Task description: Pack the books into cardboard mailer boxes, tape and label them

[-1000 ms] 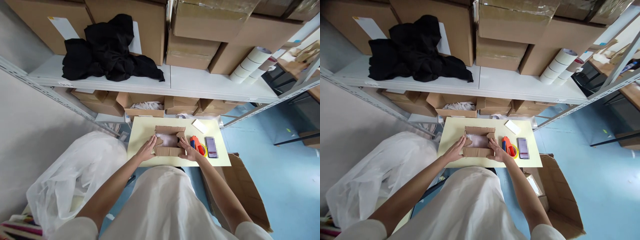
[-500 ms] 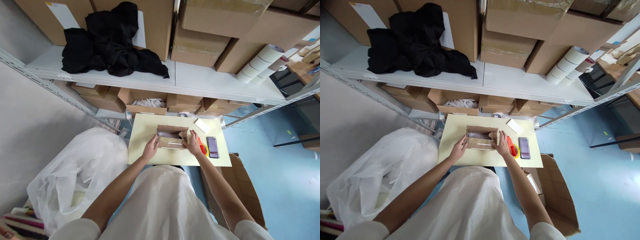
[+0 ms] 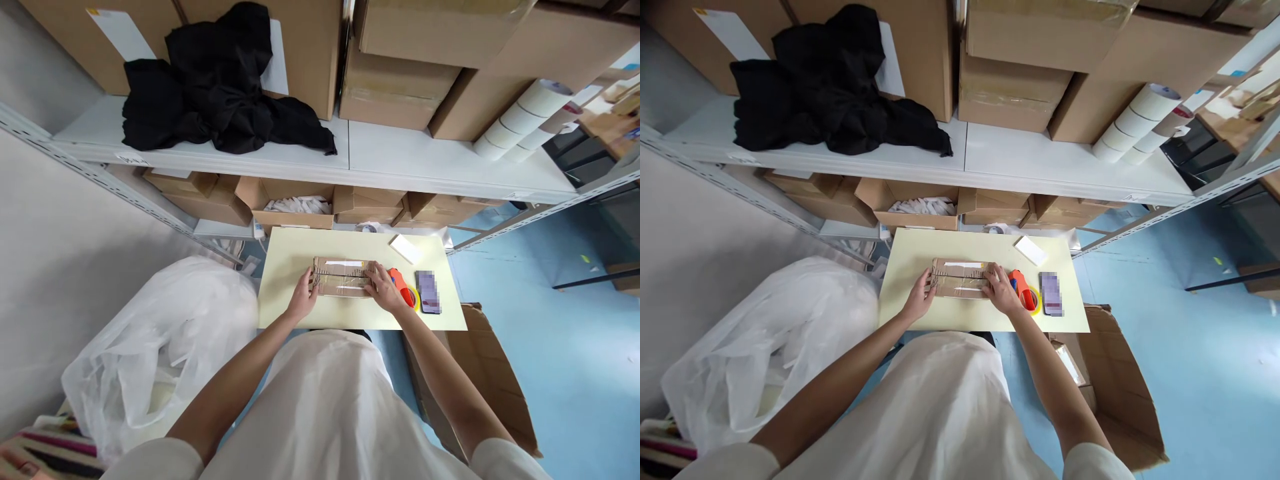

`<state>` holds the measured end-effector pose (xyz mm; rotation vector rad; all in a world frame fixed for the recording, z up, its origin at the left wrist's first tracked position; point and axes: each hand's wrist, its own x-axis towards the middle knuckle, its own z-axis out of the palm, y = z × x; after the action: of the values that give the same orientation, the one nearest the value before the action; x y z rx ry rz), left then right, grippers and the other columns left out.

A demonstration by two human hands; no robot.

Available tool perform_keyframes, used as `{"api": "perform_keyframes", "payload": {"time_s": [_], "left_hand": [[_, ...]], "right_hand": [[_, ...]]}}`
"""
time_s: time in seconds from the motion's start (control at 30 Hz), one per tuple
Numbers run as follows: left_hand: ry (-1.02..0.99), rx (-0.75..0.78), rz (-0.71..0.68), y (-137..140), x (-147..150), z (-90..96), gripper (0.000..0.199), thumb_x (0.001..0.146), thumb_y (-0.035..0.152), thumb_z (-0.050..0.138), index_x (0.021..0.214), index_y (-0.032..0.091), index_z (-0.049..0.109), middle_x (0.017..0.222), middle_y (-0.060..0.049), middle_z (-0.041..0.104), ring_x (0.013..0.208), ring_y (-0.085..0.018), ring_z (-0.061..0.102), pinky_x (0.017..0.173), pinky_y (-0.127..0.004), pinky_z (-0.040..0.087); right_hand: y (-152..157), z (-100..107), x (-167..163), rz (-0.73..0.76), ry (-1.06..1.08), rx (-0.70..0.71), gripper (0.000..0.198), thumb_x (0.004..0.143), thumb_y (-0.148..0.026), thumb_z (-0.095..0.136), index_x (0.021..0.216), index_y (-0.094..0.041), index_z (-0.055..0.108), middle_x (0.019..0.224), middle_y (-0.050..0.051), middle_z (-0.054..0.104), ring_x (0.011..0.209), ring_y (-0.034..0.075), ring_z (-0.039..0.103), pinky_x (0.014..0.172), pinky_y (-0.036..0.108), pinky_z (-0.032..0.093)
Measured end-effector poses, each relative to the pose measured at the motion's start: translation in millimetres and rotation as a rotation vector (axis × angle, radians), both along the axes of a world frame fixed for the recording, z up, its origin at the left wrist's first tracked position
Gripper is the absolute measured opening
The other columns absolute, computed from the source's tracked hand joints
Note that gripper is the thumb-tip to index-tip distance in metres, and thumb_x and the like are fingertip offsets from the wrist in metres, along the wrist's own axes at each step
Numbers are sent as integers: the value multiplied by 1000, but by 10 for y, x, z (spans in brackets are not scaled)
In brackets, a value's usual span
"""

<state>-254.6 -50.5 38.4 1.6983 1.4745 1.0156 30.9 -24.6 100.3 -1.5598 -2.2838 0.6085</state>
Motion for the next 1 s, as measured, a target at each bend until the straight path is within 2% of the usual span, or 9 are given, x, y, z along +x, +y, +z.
{"api": "perform_keyframes", "payload": {"time_s": [0.2,0.37,0.43,0.53,0.6,0.7,0.83,0.9,1.0], "left_hand": [[-5,-59,-30,-1,8,78,53,89,28,42,140,20,31,129,-16,45,111,-21,53,78,-32,54],[261,47,-39,-15,41,300,59,87,30,44,142,18,28,134,-18,42,127,-26,41,100,-44,41],[425,87,-108,26,83,438,74,80,41,57,143,18,27,144,-20,31,134,-32,31,106,-51,31],[656,72,-219,175,180,620,114,53,58,75,145,15,21,153,-23,10,139,-41,13,108,-60,15],[753,39,-281,308,245,693,132,41,63,78,146,12,16,153,-25,6,139,-44,7,108,-64,7],[817,-12,-344,468,302,729,134,39,63,78,147,12,15,150,-24,20,138,-44,12,107,-65,2],[817,-35,-330,498,304,729,121,44,57,77,144,17,23,138,-20,40,132,-41,28,108,-65,5],[815,-29,-316,445,305,737,117,46,56,77,144,18,25,135,-19,42,129,-40,32,108,-66,7],[843,-33,-293,327,339,753,116,48,56,75,144,15,23,134,-20,41,128,-40,33,107,-66,7]], "right_hand": [[-126,-138,-79,-78,151,-96,51,90,-32,42,139,-18,37,155,15,9,136,28,33,106,45,35],[-107,-131,-69,-80,173,-123,53,89,-34,44,140,-20,35,156,13,7,134,28,35,105,45,36],[-89,-134,-49,-71,183,-140,53,89,-36,44,139,-19,36,156,13,8,134,28,36,103,45,38],[-67,-148,-17,-55,198,-149,53,89,-38,46,139,-21,37,156,12,8,132,28,38,101,45,41],[-54,-149,-7,-47,207,-153,54,89,-39,46,139,-22,37,156,11,8,130,28,42,100,45,42],[-30,-122,-4,-31,212,-169,53,89,-40,45,139,-24,37,156,11,10,123,26,49,97,43,44],[-58,-83,117,21,193,-144,55,89,-42,45,140,-23,35,153,11,20,124,26,47,94,40,47],[-132,-114,292,-69,151,-81,55,89,-43,44,138,-19,37,146,15,34,124,28,46,93,42,46],[-276,-251,637,-310,21,-35,45,89,-43,43,123,-14,51,119,18,56,113,31,52,91,47,44]]}}
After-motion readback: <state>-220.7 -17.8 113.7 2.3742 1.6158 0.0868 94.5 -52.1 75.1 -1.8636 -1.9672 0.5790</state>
